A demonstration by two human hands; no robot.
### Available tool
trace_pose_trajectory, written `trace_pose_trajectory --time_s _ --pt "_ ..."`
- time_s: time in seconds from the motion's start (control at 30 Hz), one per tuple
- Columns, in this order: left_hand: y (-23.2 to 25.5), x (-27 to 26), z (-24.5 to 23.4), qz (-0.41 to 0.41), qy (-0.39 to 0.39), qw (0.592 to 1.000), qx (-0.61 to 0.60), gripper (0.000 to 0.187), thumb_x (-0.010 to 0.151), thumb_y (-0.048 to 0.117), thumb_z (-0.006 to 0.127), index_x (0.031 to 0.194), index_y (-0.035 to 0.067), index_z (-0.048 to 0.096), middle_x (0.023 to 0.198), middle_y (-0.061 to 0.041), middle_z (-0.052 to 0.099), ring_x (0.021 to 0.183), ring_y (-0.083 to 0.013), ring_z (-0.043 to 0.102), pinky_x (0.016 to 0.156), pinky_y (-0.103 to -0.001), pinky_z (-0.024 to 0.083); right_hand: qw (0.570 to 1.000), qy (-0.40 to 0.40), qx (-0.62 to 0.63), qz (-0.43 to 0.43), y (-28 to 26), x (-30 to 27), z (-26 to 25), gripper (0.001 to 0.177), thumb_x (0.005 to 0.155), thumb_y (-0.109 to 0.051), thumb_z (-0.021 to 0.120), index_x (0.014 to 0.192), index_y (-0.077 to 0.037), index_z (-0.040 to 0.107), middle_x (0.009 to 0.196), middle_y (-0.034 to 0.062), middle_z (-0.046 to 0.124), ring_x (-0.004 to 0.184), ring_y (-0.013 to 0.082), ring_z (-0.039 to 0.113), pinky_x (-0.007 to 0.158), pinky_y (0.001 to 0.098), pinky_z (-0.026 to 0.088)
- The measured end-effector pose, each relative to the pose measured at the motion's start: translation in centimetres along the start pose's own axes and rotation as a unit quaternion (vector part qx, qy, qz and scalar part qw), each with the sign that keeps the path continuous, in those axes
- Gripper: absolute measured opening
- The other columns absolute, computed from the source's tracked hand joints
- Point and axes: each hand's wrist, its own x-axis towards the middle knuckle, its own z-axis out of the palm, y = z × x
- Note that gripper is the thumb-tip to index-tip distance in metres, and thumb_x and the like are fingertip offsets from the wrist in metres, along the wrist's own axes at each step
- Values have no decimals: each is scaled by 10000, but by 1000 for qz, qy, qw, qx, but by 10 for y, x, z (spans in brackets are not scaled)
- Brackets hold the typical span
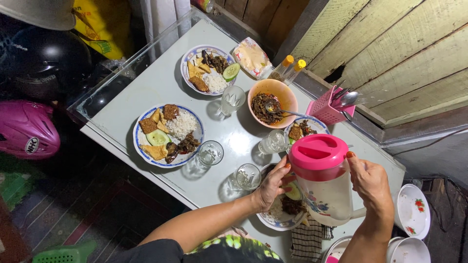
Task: The person pours water from a pink-lidded pitcher into several glasses on a dining table. After pouring, they wipe the table surface with a checkered cloth and then dry a fork and spoon with the same cloth before placing them back into a pink cutlery holder.
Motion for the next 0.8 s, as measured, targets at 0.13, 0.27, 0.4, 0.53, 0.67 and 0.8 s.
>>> trace_pose_trajectory --time_s 0.13,0.27,0.4,0.53,0.67,0.8 --pt "0 -1 0 2 -2 1000 4 994 800 602 514 1652 265 126 1660 -76 342 1344 -249 502 960 -349 445 1000 8 -9 15 -4 -3 0 621 1039 -460 576 575 -80 415 483 65 375 456 167 311 425 325 235" --pt "0 0 0 4 2 1000 2 974 807 597 515 1650 276 147 1656 -59 354 1320 -227 513 947 -340 442 1000 7 -11 8 -6 -4 -1 626 1047 -447 577 570 -72 425 472 75 388 446 175 330 418 327 252" --pt "-2 1 0 2 7 1000 7 980 811 604 510 1649 264 132 1674 -78 319 1355 -248 499 956 -342 445 1000 7 -3 14 -9 -6 0 628 1040 -461 581 573 -80 406 484 68 370 457 172 315 424 326 244" --pt "1 -2 1 -1 1 1000 10 1001 797 615 512 1649 268 115 1685 -93 288 1387 -255 472 999 -383 418 1000 12 2 27 -7 -9 -1 615 1036 -458 597 590 -77 414 507 72 378 474 178 328 437 328 255" --pt "28 -21 15 -7 -11 999 39 1021 742 623 494 1639 297 131 1715 -47 214 1528 -280 275 1111 -564 235 999 36 11 -2 -8 -16 -4 619 1044 -428 585 576 -54 432 493 76 397 471 174 355 446 331 280" --pt "32 -23 17 25 -41 997 67 934 799 559 436 1646 315 127 1648 -70 383 1489 -265 379 1041 -422 364 995 86 38 -34 -4 -32 -6 635 1091 -407 577 577 -53 458 508 44 395 483 164 380 476 306 323"
